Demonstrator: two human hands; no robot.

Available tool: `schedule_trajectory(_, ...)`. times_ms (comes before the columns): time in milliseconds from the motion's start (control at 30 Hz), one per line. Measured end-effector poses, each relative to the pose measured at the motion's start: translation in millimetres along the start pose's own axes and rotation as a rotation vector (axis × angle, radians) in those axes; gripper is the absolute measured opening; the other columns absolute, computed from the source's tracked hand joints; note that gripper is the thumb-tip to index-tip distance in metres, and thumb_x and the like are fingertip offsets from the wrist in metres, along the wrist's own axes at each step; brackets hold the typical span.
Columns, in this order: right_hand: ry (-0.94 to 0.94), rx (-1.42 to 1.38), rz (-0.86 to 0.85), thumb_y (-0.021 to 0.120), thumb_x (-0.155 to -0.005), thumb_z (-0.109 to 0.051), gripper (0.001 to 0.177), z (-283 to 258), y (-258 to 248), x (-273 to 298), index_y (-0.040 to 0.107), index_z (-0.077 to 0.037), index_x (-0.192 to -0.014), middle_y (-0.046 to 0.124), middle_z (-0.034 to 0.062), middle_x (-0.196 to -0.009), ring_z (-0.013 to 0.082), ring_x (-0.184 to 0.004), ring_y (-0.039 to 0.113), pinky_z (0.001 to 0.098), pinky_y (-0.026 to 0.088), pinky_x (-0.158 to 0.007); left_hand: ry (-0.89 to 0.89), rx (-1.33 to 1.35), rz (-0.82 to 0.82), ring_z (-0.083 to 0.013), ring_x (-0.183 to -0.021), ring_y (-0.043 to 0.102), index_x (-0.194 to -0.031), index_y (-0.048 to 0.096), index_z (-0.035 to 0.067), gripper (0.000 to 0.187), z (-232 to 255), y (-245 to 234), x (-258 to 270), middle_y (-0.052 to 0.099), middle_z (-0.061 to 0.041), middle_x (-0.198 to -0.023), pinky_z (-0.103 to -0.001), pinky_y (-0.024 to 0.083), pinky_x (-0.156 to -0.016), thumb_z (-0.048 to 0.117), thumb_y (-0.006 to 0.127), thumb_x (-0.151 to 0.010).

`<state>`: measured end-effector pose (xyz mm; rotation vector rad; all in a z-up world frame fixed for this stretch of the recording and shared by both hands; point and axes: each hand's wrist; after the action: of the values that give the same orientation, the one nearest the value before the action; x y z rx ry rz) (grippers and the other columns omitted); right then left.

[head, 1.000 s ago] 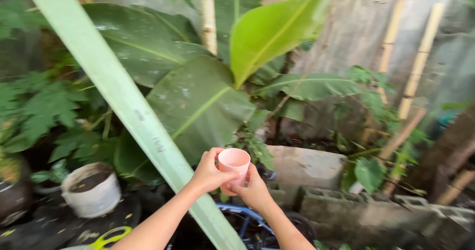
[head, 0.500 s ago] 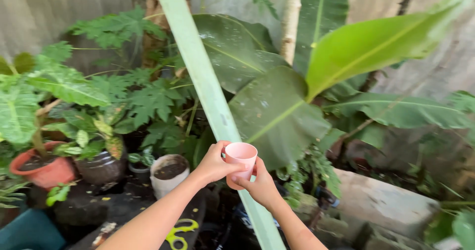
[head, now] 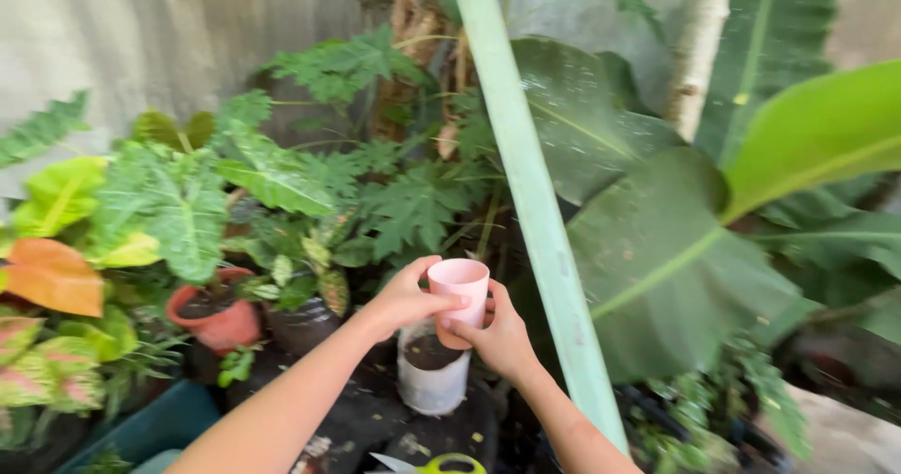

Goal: Water several potted and ground plants using a plastic cup and a bucket of water.

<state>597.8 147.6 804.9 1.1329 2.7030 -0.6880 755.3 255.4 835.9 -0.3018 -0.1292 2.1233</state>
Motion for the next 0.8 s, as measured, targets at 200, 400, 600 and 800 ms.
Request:
schedule_trajectory(200, -0.057, -0.06, -0.069, 0.091, -0.065, -0.025, 0.091, -4.4, 61.5, -48.2, 0.046, -0.012, -0.143, 0.07, 0.0118, -0.123, 0.0218, -0.107, 0.072, 0.0371, 0.062, -0.088, -0.076, 0.012, 0.082, -0.0223, -0.119, 0.067, -0.147, 0.049, 0.007, 0.096, -12.7, -66.3, -2.4, 0.064, -0.011, -0.135, -0.038, 0.06, -0.092, 0.033, 0.088, -0.063)
schedule_trajectory(400, -0.128, -0.042, -0.192, 0.093, -0.063, -0.024, 0.093, -10.8, 110.5, -104.1, 0.048, -0.011, -0.143, 0.071, 0.0113, -0.117, 0.0222, -0.103, 0.072, 0.0363, 0.06, -0.086, -0.185, -0.008, 0.142, -0.0197, -0.112, 0.065, -0.147, 0.049, 0.012, 0.094, -20.9, -127.2, -7.9, 0.066, -0.007, -0.13, -0.035, 0.056, -0.084, 0.026, 0.088, -0.063)
schedule_trajectory(600, -0.116, -0.012, -0.342, 0.094, -0.059, -0.026, 0.098, -19.9, 147.7, -166.2, 0.048, -0.013, -0.144, 0.074, 0.0101, -0.112, 0.0205, -0.099, 0.074, 0.0353, 0.06, -0.085, -0.221, -0.045, 0.187, -0.0211, -0.105, 0.069, -0.146, 0.048, 0.01, 0.09, -69.5, -192.4, -57.4, 0.06, -0.003, -0.13, -0.035, 0.06, -0.082, 0.0, 0.077, -0.061)
schedule_trajectory(800, -0.201, 0.053, -0.424, 0.095, -0.06, -0.029, 0.094, -8.8, 179.0, -246.2, 0.05, -0.01, -0.141, 0.073, 0.0106, -0.113, 0.021, -0.1, 0.073, 0.0359, 0.06, -0.086, 0.022, -0.292, 0.317, -0.0171, -0.099, 0.072, -0.132, 0.065, 0.004, 0.065, -130.3, -243.1, -128.4, 0.074, -0.013, -0.123, -0.032, 0.058, -0.083, 0.002, 0.073, -0.068)
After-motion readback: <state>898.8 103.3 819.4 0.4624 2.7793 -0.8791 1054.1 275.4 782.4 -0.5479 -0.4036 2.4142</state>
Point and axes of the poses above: each hand's wrist, its own x-axis away from the middle knuckle, its own y-axis out of the palm, z = x × y
